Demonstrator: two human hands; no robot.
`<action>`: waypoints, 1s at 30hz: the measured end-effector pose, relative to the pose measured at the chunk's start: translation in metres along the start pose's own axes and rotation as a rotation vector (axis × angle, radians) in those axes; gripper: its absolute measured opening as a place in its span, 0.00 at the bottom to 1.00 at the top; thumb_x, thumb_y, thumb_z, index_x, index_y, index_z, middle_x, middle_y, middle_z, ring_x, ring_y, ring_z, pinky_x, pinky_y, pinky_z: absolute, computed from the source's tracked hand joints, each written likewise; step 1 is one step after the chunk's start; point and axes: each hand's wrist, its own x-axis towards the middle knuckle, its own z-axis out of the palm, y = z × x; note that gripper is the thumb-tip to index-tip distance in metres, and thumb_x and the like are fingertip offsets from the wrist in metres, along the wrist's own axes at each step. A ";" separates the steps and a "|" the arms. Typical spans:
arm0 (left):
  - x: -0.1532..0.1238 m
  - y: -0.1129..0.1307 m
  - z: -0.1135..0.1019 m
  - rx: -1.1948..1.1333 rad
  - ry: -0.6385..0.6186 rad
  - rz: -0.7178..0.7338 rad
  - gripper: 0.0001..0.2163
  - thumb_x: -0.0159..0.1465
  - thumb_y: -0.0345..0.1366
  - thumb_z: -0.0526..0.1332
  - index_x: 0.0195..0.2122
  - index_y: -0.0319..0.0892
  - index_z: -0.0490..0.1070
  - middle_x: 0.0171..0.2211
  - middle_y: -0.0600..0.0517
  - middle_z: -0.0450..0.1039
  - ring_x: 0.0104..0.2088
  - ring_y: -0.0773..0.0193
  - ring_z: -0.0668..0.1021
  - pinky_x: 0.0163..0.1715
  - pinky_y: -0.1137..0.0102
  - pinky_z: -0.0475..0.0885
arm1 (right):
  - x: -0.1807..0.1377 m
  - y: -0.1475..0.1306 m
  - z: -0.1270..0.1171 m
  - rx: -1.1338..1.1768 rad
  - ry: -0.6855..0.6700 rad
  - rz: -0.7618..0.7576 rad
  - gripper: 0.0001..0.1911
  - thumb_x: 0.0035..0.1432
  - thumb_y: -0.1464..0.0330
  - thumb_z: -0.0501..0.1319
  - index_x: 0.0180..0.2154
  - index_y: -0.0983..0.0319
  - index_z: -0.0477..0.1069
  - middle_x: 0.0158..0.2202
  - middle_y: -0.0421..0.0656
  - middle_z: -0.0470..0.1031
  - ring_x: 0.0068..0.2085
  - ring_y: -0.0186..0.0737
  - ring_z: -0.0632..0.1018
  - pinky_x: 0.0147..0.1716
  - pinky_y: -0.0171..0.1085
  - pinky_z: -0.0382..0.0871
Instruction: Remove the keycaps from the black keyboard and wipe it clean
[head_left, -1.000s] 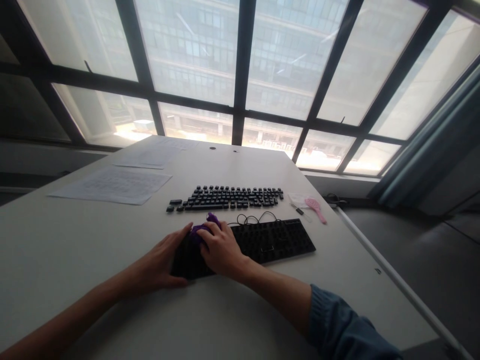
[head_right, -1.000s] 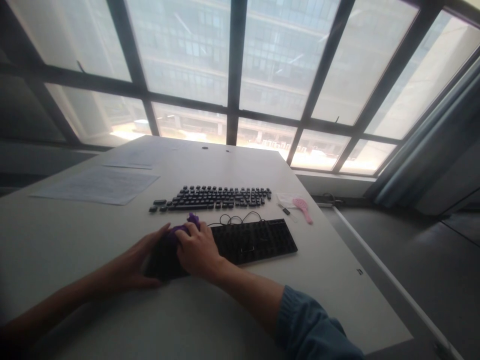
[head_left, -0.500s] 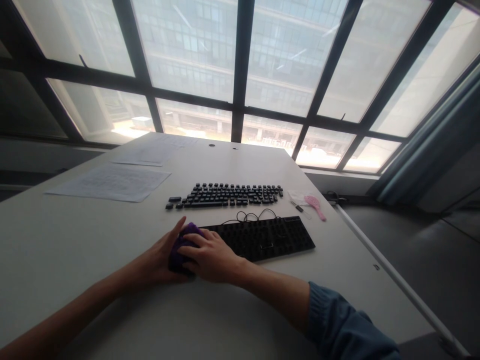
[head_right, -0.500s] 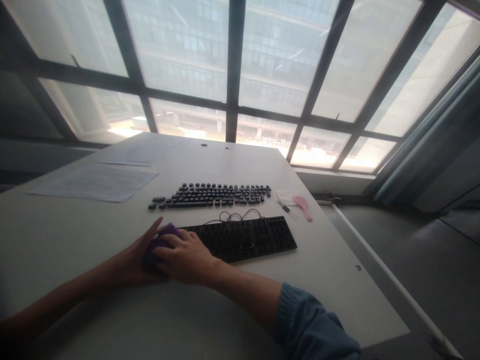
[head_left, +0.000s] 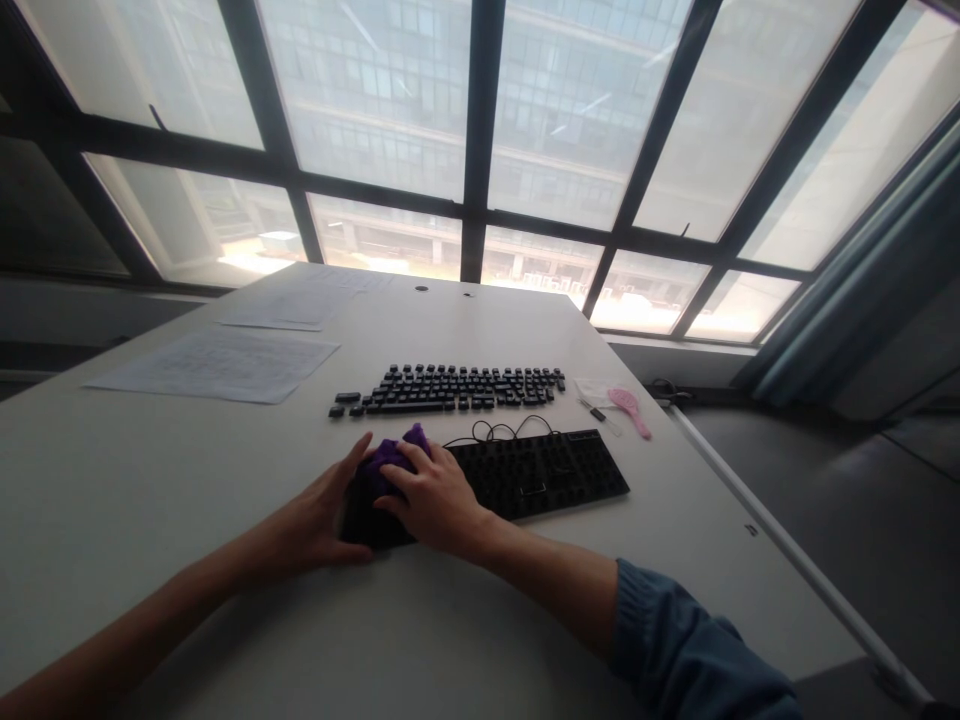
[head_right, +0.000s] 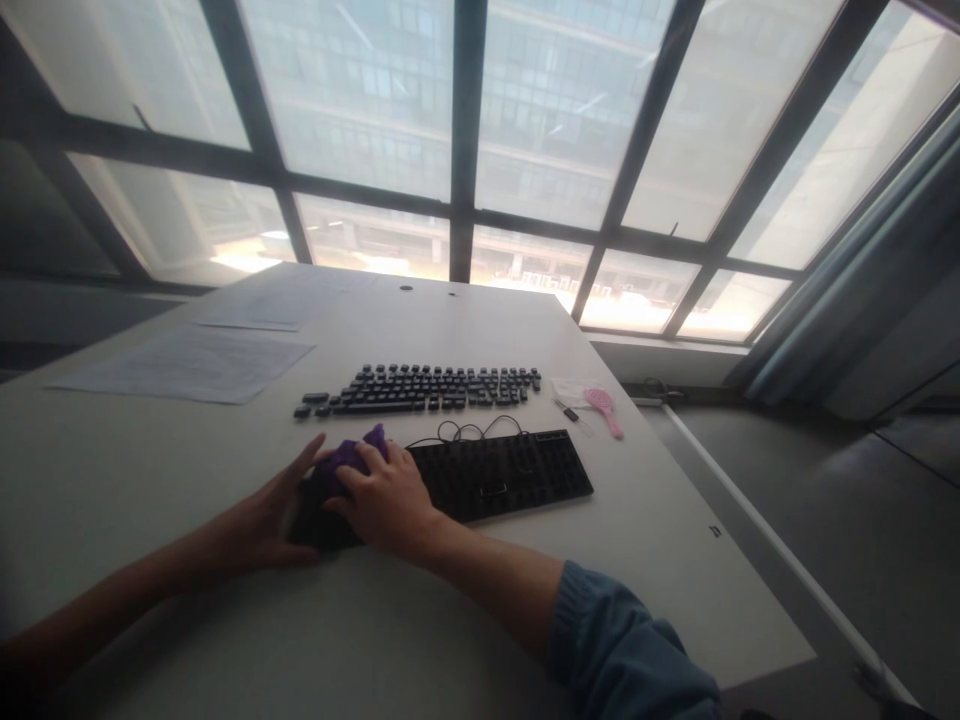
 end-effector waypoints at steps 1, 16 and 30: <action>0.000 0.000 0.000 0.002 -0.002 0.001 0.59 0.48 0.54 0.72 0.72 0.53 0.33 0.66 0.42 0.58 0.60 0.32 0.68 0.56 0.44 0.68 | 0.000 0.000 0.001 -0.001 -0.008 0.000 0.14 0.65 0.57 0.60 0.46 0.57 0.75 0.55 0.46 0.71 0.54 0.51 0.68 0.54 0.48 0.65; 0.000 0.001 -0.002 -0.011 -0.052 -0.047 0.60 0.45 0.49 0.74 0.72 0.56 0.33 0.67 0.43 0.56 0.62 0.35 0.67 0.58 0.43 0.67 | -0.004 -0.006 0.007 -0.017 -0.074 -0.290 0.11 0.65 0.61 0.61 0.45 0.58 0.76 0.49 0.45 0.74 0.48 0.45 0.72 0.49 0.42 0.66; 0.000 -0.007 0.003 0.019 -0.033 -0.026 0.61 0.45 0.53 0.73 0.72 0.52 0.33 0.66 0.41 0.57 0.62 0.36 0.67 0.57 0.46 0.68 | -0.005 -0.011 0.006 -0.006 -0.074 -0.412 0.10 0.67 0.64 0.58 0.46 0.57 0.75 0.52 0.45 0.73 0.50 0.45 0.70 0.52 0.43 0.65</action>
